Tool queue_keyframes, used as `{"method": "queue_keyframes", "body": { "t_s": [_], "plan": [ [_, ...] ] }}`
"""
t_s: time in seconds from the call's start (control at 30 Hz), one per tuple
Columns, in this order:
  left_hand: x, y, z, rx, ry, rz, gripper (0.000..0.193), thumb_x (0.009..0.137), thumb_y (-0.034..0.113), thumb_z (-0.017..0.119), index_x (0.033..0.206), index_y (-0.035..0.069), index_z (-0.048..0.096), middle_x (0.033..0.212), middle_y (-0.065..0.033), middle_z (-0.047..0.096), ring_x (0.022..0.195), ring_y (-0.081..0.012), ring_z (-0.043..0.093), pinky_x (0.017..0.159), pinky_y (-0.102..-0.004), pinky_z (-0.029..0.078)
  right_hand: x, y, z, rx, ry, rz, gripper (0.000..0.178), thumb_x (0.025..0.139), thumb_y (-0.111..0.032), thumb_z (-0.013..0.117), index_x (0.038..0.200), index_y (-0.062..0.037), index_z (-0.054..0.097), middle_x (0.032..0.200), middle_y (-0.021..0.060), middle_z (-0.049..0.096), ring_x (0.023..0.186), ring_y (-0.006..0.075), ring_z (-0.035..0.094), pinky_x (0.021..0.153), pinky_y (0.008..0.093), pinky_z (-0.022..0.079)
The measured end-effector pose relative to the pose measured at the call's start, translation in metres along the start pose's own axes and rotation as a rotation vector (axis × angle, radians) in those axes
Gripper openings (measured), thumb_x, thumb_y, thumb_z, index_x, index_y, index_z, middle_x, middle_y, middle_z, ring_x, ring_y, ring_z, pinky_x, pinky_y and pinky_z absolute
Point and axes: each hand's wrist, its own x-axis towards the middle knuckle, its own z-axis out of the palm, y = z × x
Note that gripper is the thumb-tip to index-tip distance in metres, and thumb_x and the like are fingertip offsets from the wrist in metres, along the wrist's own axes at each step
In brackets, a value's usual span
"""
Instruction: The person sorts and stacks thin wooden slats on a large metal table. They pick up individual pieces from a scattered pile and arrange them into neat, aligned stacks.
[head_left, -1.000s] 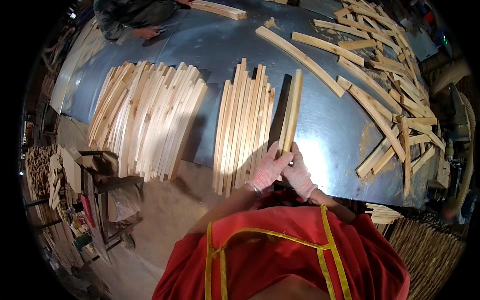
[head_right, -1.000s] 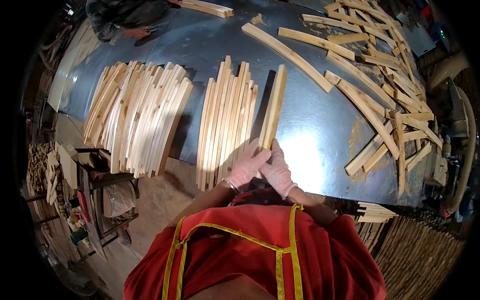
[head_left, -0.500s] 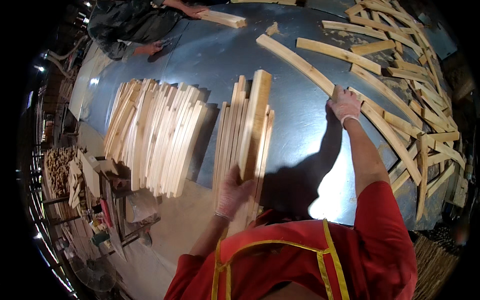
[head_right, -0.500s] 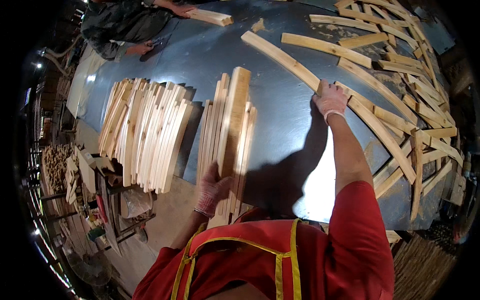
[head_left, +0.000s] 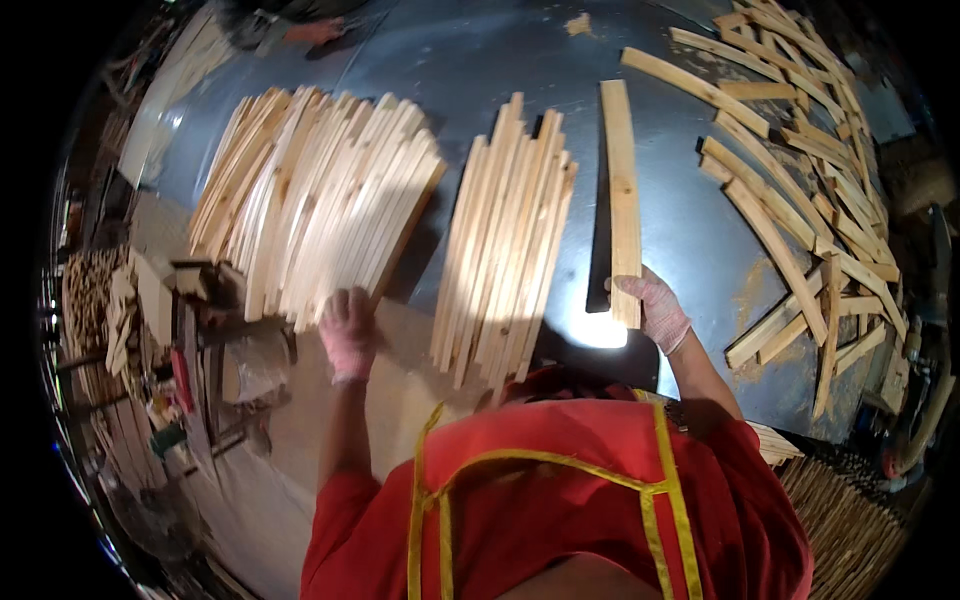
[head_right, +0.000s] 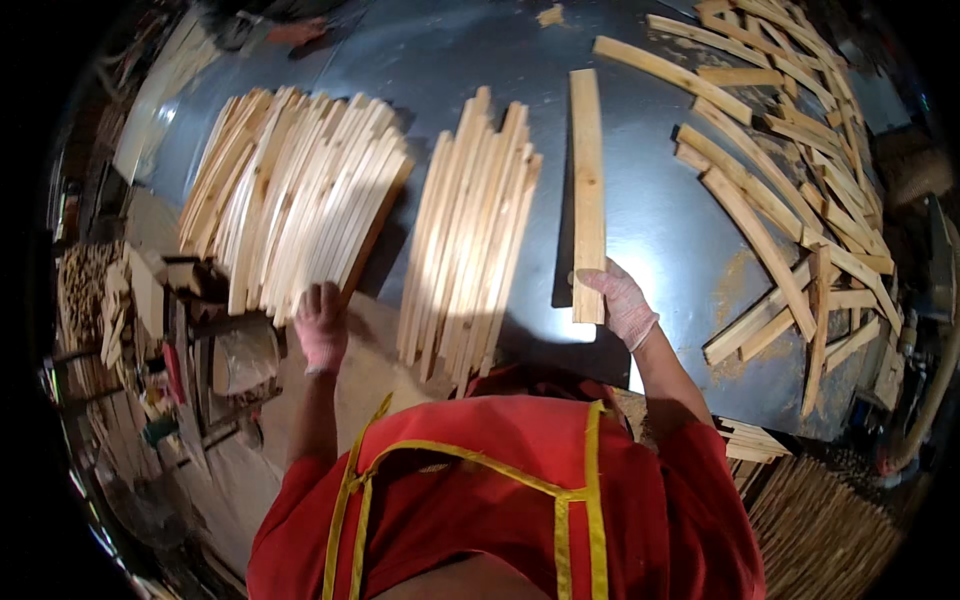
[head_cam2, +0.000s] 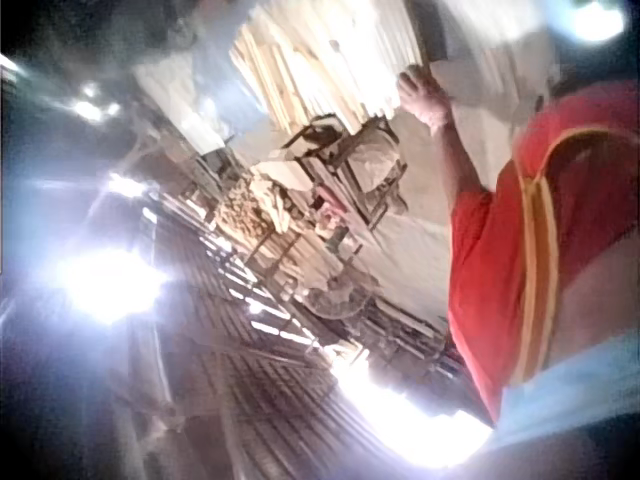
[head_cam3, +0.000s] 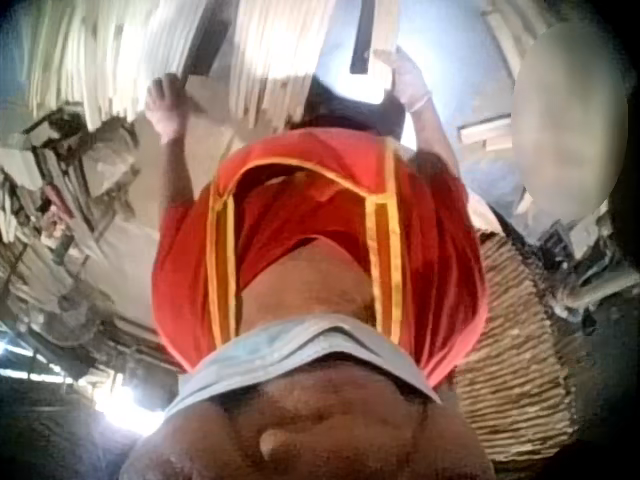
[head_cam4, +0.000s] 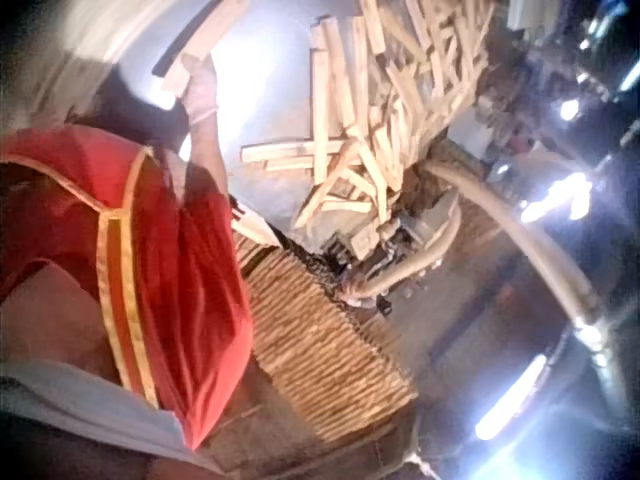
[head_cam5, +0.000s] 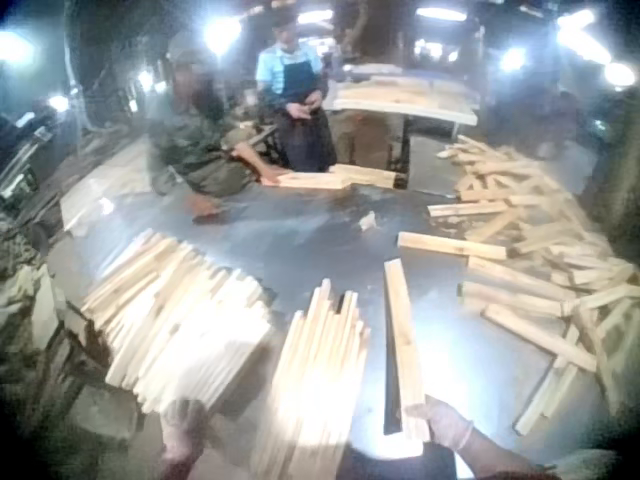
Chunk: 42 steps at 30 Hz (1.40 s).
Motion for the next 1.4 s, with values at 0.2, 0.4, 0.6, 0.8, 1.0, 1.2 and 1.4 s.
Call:
{"method": "queue_keyframes", "body": {
  "t_s": [0.2, 0.4, 0.6, 0.8, 1.0, 1.2, 1.4],
  "plan": [
    [0.015, 0.054, -0.024, -0.203, 0.065, 0.072, 0.064, 0.089, 0.025, 0.073, 0.147, 0.010, 0.053, 0.140, -0.0201, 0.061, 0.125, -0.0371, 0.062, 0.102, -0.0488, 0.052, -0.048, 0.040, 0.076, -0.786, 0.050, 0.061, 0.064, 0.099, -0.039, 0.074, 0.144, 0.0024, 0.056, 0.125, 0.0148, 0.072, 0.103, 0.0270, 0.072, 0.096, 0.0337, 0.056],
    [0.051, 0.150, -0.007, -0.597, -0.135, 0.068, 0.077, 0.094, 0.046, 0.069, 0.154, 0.005, 0.042, 0.139, -0.0275, 0.059, 0.120, -0.0447, 0.063, 0.103, -0.0497, 0.052, -0.017, 0.084, 0.089, -1.477, -0.350, 0.246, 0.073, 0.098, -0.059, 0.061, 0.142, -0.0010, 0.057, 0.138, 0.0267, 0.064, 0.121, 0.0441, 0.064, 0.108, 0.0460, 0.049],
    [0.105, 0.188, -0.019, -0.730, -0.259, -0.114, 0.079, 0.090, 0.047, 0.073, 0.151, 0.005, 0.045, 0.130, -0.0261, 0.066, 0.120, -0.0460, 0.064, 0.102, -0.0506, 0.052, 0.025, 0.021, 0.080, -0.658, 0.107, 0.060, 0.093, 0.096, -0.039, 0.073, 0.164, 0.0035, 0.028, 0.124, 0.0166, 0.072, 0.103, 0.0185, 0.068, 0.084, 0.0299, 0.056],
    [0.101, 0.208, 0.016, -0.500, 0.074, -0.158, 0.080, 0.090, 0.050, 0.073, 0.151, 0.006, 0.046, 0.120, -0.0189, 0.070, 0.112, -0.0433, 0.067, 0.098, -0.0530, 0.053, 0.061, 0.000, 0.084, -0.981, -0.055, 0.042, 0.103, 0.093, -0.046, 0.070, 0.162, 0.0124, 0.020, 0.155, 0.0359, 0.048, 0.146, 0.0412, 0.048, 0.123, 0.0383, 0.037],
    [0.105, 0.207, 0.014, -0.424, -0.049, -0.224, 0.078, 0.092, 0.048, 0.071, 0.152, 0.005, 0.047, 0.121, -0.0206, 0.069, 0.112, -0.0441, 0.066, 0.097, -0.0515, 0.053, 0.112, -0.150, -0.029, -1.317, 0.196, -0.410, 0.064, 0.089, -0.036, 0.070, 0.143, -0.0042, 0.060, 0.138, 0.0219, 0.066, 0.128, 0.0371, 0.062, 0.111, 0.0434, 0.047],
    [0.103, 0.214, 0.018, -0.328, 0.108, -0.147, 0.083, 0.093, 0.052, 0.070, 0.152, -0.001, 0.045, 0.125, -0.0308, 0.066, 0.112, -0.0486, 0.067, 0.095, -0.0531, 0.055, 0.131, -0.213, -0.166, -1.792, 0.563, -0.298, 0.077, 0.096, -0.056, 0.067, 0.157, -0.0131, 0.048, 0.136, 0.0193, 0.064, 0.124, 0.0390, 0.061, 0.108, 0.0471, 0.046],
    [0.101, 0.219, 0.007, -0.325, 0.063, -0.201, 0.073, 0.093, 0.053, 0.069, 0.142, 0.002, 0.049, 0.120, -0.0295, 0.067, 0.109, -0.0491, 0.066, 0.095, -0.0536, 0.054, 0.105, -0.126, -0.117, -1.828, 0.479, -0.382, 0.074, 0.100, -0.062, 0.056, 0.154, -0.0109, 0.053, 0.130, 0.0246, 0.067, 0.120, 0.0424, 0.062, 0.107, 0.0490, 0.046]
  ]
}}
